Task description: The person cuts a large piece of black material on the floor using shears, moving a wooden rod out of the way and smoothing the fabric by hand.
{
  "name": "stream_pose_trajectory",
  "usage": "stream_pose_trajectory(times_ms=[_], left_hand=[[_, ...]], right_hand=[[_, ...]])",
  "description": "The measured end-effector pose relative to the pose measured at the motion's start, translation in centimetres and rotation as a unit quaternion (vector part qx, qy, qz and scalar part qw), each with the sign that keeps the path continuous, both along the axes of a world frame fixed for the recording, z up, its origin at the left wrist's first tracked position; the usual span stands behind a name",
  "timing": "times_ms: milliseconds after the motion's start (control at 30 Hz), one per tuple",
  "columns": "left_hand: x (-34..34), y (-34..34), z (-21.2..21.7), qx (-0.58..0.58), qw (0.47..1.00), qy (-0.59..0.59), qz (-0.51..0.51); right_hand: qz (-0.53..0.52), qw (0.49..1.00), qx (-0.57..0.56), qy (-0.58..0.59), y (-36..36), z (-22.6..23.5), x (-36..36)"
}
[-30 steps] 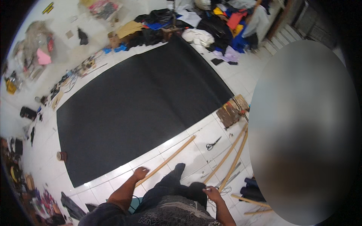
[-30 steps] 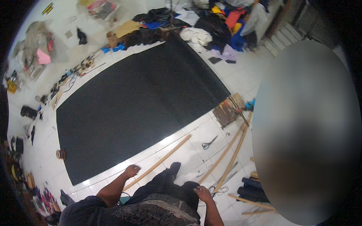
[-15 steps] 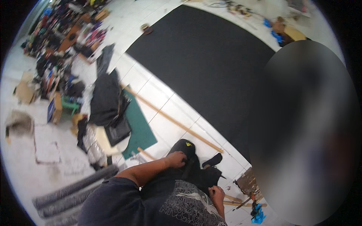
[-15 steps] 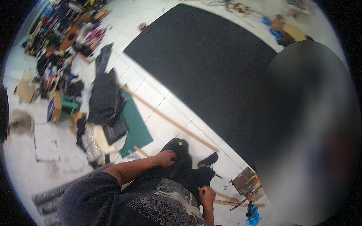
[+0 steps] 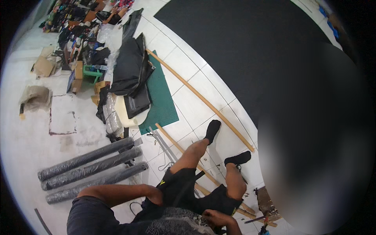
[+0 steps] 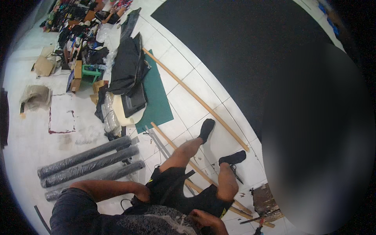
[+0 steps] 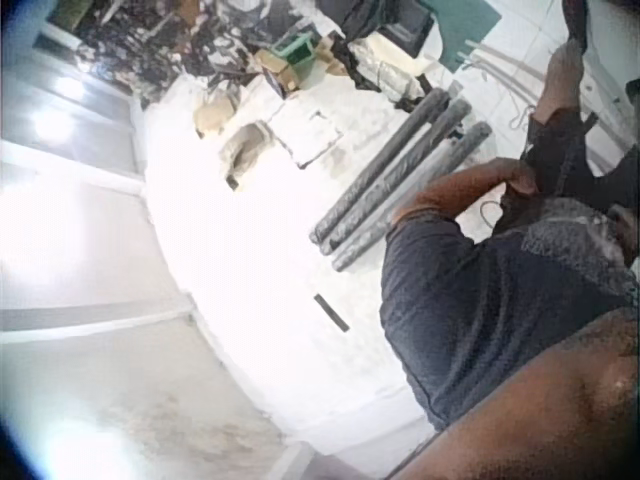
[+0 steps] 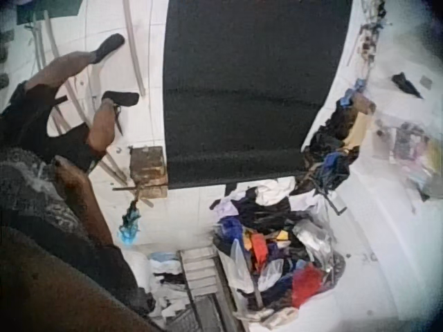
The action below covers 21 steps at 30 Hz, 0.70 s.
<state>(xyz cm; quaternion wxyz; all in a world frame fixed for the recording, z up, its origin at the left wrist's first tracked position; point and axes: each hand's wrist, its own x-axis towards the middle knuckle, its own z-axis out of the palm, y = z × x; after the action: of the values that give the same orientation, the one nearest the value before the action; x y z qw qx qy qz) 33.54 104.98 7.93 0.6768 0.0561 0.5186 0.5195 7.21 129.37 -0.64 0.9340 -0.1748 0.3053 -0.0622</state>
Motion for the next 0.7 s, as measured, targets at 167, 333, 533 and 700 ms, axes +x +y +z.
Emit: stream_pose_trajectory(times_ms=[167,333,533,700], left_hand=[[-9.7,-4.1,-16.8,-0.115,0.992,-0.046,-0.007],[-22.3,-13.9,-26.2,-0.553,0.682,0.398,0.266],[-23.7,-18.6,-32.5,-0.268,0.897,0.252,0.244],[-23.0,-21.5,-33.0,-0.365,0.89,0.199,0.186]], right_hand=[[-0.175,0.881,-0.102,0.427,-0.3,-20.1,-7.4],[-0.595,0.53,0.111,0.595,8.5,-43.5,-25.0],[-0.598,0.505,0.276,0.558,20.8,-59.2,-27.8],[-0.716,0.392,0.297,0.496,27.3,-64.8,-27.1]])
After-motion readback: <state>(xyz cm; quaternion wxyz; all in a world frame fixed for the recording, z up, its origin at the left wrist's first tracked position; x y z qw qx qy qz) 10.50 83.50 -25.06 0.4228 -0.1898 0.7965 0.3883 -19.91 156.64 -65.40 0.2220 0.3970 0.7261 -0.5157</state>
